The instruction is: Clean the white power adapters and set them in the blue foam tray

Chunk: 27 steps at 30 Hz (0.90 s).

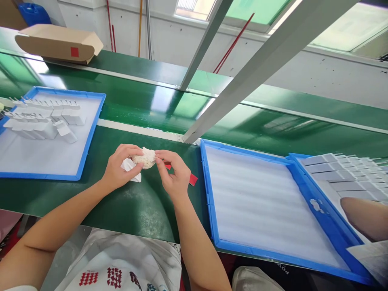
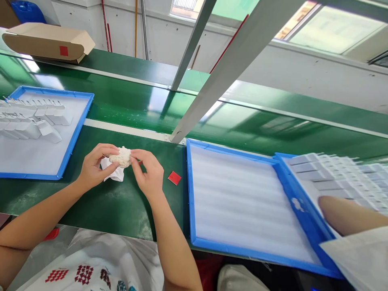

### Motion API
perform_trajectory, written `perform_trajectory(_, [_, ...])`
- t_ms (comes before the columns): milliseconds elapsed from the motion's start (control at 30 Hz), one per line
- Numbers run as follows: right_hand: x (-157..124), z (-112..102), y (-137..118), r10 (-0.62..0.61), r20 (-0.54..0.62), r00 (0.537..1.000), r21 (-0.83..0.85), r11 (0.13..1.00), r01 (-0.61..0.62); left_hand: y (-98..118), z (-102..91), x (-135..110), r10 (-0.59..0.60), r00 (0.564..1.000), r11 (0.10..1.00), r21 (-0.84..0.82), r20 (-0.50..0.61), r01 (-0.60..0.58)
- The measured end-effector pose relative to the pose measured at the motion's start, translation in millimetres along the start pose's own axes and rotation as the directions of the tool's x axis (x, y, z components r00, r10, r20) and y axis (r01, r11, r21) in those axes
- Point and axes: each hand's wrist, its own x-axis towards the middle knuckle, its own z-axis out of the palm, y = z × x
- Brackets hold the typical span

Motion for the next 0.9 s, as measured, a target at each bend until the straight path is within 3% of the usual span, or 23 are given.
perform_trajectory(133, [1.2, -0.3, -1.8, -0.107, 0.037, 0.994, -0.018, 0.994, 0.108, -4.3, -0.5, -1.4, -0.073, 0.997, 0.990, -0.120, 0.016, 0.075])
perform_trajectory(333, [-0.8, -1.2, -1.1, -0.024, 0.040, 0.999, 0.022, 0.999, 0.023, -5.7, -1.0, -1.9, -0.144, 0.989, 0.970, -0.192, 0.044, 0.149])
perform_trajectory(467, [-0.5, -2.3, 1.6, -0.033, 0.115, 0.993, 0.029, 0.999, 0.030, -4.4, -2.2, -0.9, -0.203, 0.978, 0.952, -0.221, 0.054, 0.210])
perform_trajectory(700, [-3.0, 0.3, 6.9, 0.043, 0.298, 0.953, 0.083, 0.994, -0.070, -1.6, -3.3, 3.7, -0.425, 0.898, 0.834, -0.337, 0.112, 0.437])
perform_trajectory(900, [-4.1, 2.1, 6.2, 0.119, 0.262, 0.958, 0.117, 0.981, -0.154, -5.0, -2.4, 4.2, -0.414, 0.897, 0.802, -0.403, 0.156, 0.441])
